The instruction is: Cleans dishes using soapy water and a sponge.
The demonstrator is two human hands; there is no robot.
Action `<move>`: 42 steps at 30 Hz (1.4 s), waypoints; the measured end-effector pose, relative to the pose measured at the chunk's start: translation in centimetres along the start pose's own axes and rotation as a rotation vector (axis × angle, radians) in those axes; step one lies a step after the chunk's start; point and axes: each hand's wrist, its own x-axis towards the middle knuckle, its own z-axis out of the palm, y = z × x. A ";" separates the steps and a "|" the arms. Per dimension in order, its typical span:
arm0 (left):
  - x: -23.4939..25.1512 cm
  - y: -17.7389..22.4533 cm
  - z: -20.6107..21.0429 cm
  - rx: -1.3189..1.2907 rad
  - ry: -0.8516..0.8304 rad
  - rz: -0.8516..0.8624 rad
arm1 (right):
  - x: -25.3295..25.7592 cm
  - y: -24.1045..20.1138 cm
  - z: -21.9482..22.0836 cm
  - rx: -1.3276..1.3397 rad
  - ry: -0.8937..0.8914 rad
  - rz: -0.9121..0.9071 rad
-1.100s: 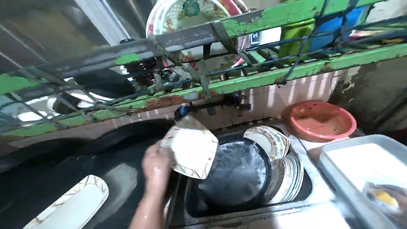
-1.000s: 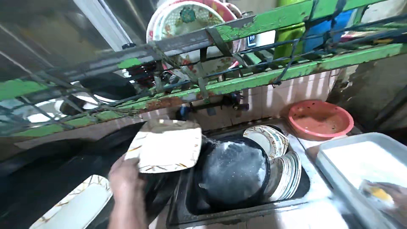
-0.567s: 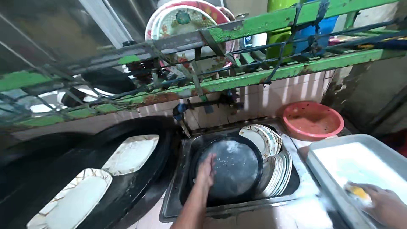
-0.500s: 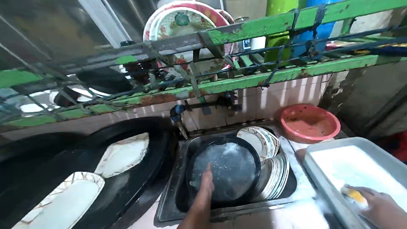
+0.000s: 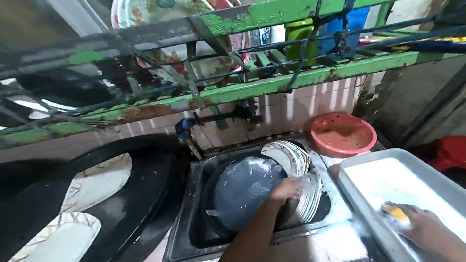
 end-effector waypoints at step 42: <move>-15.9 7.4 1.7 -0.351 0.128 0.375 | 1.5 -28.6 -2.6 0.803 0.633 -0.468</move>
